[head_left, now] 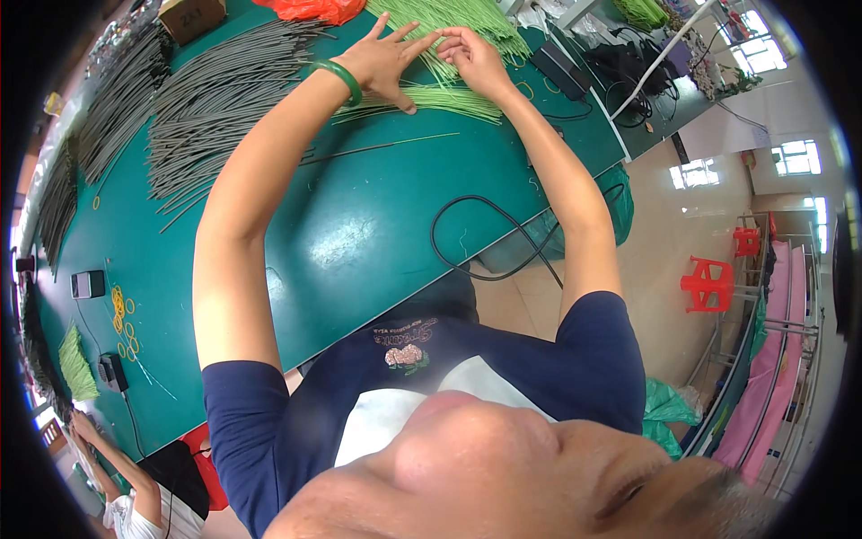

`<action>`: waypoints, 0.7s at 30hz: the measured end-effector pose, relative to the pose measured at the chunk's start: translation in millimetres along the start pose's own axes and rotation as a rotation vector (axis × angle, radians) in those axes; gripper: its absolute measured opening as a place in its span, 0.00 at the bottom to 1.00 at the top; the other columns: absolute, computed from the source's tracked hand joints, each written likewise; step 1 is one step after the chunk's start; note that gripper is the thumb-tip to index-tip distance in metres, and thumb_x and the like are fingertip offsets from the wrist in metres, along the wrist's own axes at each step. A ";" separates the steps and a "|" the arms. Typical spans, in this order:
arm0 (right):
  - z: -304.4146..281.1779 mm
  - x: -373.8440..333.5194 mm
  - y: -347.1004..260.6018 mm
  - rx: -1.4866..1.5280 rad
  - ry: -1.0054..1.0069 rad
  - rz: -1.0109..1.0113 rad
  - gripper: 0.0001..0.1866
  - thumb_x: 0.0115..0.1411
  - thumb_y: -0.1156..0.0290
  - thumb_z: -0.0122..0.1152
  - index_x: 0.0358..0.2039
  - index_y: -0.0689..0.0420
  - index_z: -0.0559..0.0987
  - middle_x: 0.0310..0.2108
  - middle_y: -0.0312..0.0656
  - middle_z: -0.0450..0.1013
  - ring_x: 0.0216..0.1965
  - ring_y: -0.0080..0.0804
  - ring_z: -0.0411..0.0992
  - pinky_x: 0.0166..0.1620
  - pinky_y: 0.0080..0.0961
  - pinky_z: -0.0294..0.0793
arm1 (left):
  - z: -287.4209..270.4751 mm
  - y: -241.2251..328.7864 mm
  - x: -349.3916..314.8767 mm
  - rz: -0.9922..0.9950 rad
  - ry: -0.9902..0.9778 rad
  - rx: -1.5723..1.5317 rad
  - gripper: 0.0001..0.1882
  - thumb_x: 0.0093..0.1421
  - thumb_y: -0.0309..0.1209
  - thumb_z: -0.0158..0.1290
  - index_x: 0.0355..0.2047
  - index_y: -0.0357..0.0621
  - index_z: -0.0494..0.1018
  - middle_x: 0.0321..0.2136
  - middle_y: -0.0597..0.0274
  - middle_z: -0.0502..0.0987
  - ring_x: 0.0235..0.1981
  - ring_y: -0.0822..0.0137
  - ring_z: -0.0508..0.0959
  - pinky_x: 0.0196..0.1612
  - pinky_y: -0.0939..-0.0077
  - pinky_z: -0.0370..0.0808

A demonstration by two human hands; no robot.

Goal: The person gathers bundles of green stems and dark wires on a table, then pairs and arranges the green stems with the dark wires by hand.

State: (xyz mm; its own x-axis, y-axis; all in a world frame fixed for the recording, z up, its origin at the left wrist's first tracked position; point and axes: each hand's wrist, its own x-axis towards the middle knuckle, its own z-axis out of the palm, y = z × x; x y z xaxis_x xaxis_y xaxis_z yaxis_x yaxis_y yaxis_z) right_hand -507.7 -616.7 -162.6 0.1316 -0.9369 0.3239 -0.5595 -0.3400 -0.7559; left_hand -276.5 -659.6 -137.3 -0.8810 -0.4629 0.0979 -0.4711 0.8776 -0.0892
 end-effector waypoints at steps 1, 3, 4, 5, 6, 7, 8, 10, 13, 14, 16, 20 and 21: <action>-1.1 -2.3 0.2 -0.086 -0.001 -0.018 0.21 0.67 0.82 0.50 0.60 0.59 0.73 0.46 0.43 0.81 0.45 0.26 0.80 0.49 0.22 0.79 | -4.6 0.9 0.9 -0.017 -0.066 0.035 0.69 0.45 0.68 0.64 0.77 0.51 0.41 0.72 0.47 0.57 0.76 0.52 0.52 0.76 0.40 0.37; -1.9 -7.0 0.7 -0.102 0.014 -0.014 0.20 0.67 0.81 0.51 0.59 0.58 0.75 0.44 0.42 0.81 0.44 0.25 0.80 0.48 0.22 0.79 | -13.8 2.9 2.7 -0.031 -0.133 0.071 0.67 0.47 0.69 0.62 0.77 0.51 0.42 0.71 0.47 0.59 0.75 0.52 0.53 0.77 0.41 0.38; -1.9 -8.0 -1.6 -0.119 0.026 -0.014 0.18 0.68 0.79 0.52 0.57 0.56 0.78 0.43 0.41 0.82 0.44 0.24 0.80 0.48 0.22 0.79 | -20.8 4.0 2.7 -0.003 -0.169 0.076 0.64 0.48 0.70 0.60 0.76 0.49 0.47 0.69 0.47 0.62 0.73 0.51 0.57 0.77 0.43 0.39; -2.5 -9.2 -3.7 -0.118 0.028 -0.014 0.18 0.68 0.79 0.52 0.57 0.56 0.78 0.43 0.41 0.82 0.44 0.24 0.80 0.48 0.22 0.79 | -24.5 4.7 3.0 0.025 -0.205 0.081 0.61 0.50 0.71 0.58 0.74 0.48 0.52 0.66 0.47 0.65 0.71 0.50 0.60 0.77 0.45 0.41; -3.9 -10.3 -5.7 -0.149 0.068 -0.015 0.16 0.67 0.78 0.54 0.54 0.54 0.80 0.42 0.39 0.82 0.43 0.27 0.80 0.48 0.25 0.80 | -20.3 3.0 3.6 0.027 -0.205 0.083 0.61 0.50 0.71 0.58 0.74 0.48 0.52 0.66 0.47 0.65 0.71 0.50 0.60 0.77 0.45 0.41; -5.3 -11.0 -7.5 -0.179 0.106 -0.015 0.15 0.66 0.77 0.55 0.50 0.52 0.83 0.41 0.37 0.83 0.43 0.30 0.80 0.48 0.29 0.81 | -14.2 1.0 2.3 0.055 -0.171 0.087 0.57 0.52 0.70 0.57 0.71 0.45 0.58 0.64 0.48 0.66 0.69 0.50 0.62 0.76 0.48 0.46; -7.5 -10.0 -9.3 -0.178 0.107 -0.013 0.15 0.66 0.77 0.55 0.50 0.52 0.83 0.41 0.37 0.83 0.43 0.30 0.80 0.48 0.29 0.81 | -8.7 -2.4 1.2 0.083 -0.137 0.090 0.53 0.53 0.70 0.55 0.68 0.43 0.64 0.61 0.48 0.68 0.67 0.50 0.65 0.76 0.51 0.50; -12.5 -8.4 -12.5 -0.590 0.004 -0.347 0.12 0.65 0.73 0.58 0.46 0.48 0.85 0.42 0.34 0.82 0.47 0.35 0.76 0.52 0.32 0.78 | -2.1 -9.6 -0.1 0.139 -0.043 0.099 0.50 0.55 0.68 0.55 0.65 0.42 0.67 0.61 0.48 0.68 0.66 0.50 0.65 0.74 0.54 0.54; -6.8 -13.6 -14.0 -0.708 -0.134 -0.323 0.11 0.64 0.71 0.60 0.44 0.46 0.86 0.43 0.31 0.80 0.50 0.37 0.71 0.54 0.35 0.76 | 6.1 -14.0 -1.9 0.210 0.069 0.084 0.44 0.57 0.65 0.56 0.59 0.38 0.71 0.61 0.49 0.69 0.64 0.50 0.67 0.68 0.60 0.65; -5.1 -12.5 -10.6 -0.764 -0.138 -0.339 0.11 0.64 0.71 0.60 0.43 0.45 0.86 0.43 0.31 0.79 0.50 0.36 0.71 0.54 0.34 0.76 | 8.4 -16.0 -0.8 0.232 0.053 0.026 0.43 0.57 0.64 0.56 0.57 0.37 0.71 0.60 0.49 0.69 0.63 0.50 0.69 0.67 0.60 0.66; -9.0 -10.3 -6.0 -0.806 -0.152 -0.387 0.11 0.63 0.72 0.60 0.43 0.45 0.86 0.42 0.31 0.79 0.50 0.36 0.71 0.55 0.34 0.75 | 13.1 -18.0 -0.8 0.273 0.079 -0.039 0.39 0.59 0.61 0.55 0.54 0.36 0.71 0.57 0.50 0.73 0.60 0.50 0.72 0.64 0.60 0.69; -19.5 -6.5 0.5 -0.902 -0.213 -0.425 0.15 0.60 0.77 0.59 0.43 0.44 0.87 0.41 0.31 0.79 0.50 0.36 0.72 0.56 0.34 0.74 | 17.3 -16.4 -5.0 0.310 0.217 -0.025 0.38 0.60 0.60 0.55 0.54 0.36 0.71 0.55 0.50 0.73 0.59 0.50 0.72 0.64 0.60 0.69; -19.0 -6.6 1.3 -0.901 -0.210 -0.423 0.15 0.60 0.77 0.59 0.43 0.44 0.87 0.41 0.31 0.79 0.50 0.36 0.72 0.56 0.34 0.74 | 16.0 -17.2 -5.5 0.290 0.170 -0.036 0.38 0.60 0.60 0.55 0.54 0.36 0.71 0.55 0.50 0.73 0.58 0.51 0.73 0.64 0.60 0.70</action>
State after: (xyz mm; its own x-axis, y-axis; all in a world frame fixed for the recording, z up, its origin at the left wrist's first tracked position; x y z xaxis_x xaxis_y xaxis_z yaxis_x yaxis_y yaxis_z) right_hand -524.9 -609.5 -154.9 0.5542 -0.7790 0.2933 -0.8307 -0.5401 0.1351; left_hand -264.2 -674.1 -152.1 -0.9566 -0.1688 0.2375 -0.1975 0.9750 -0.1022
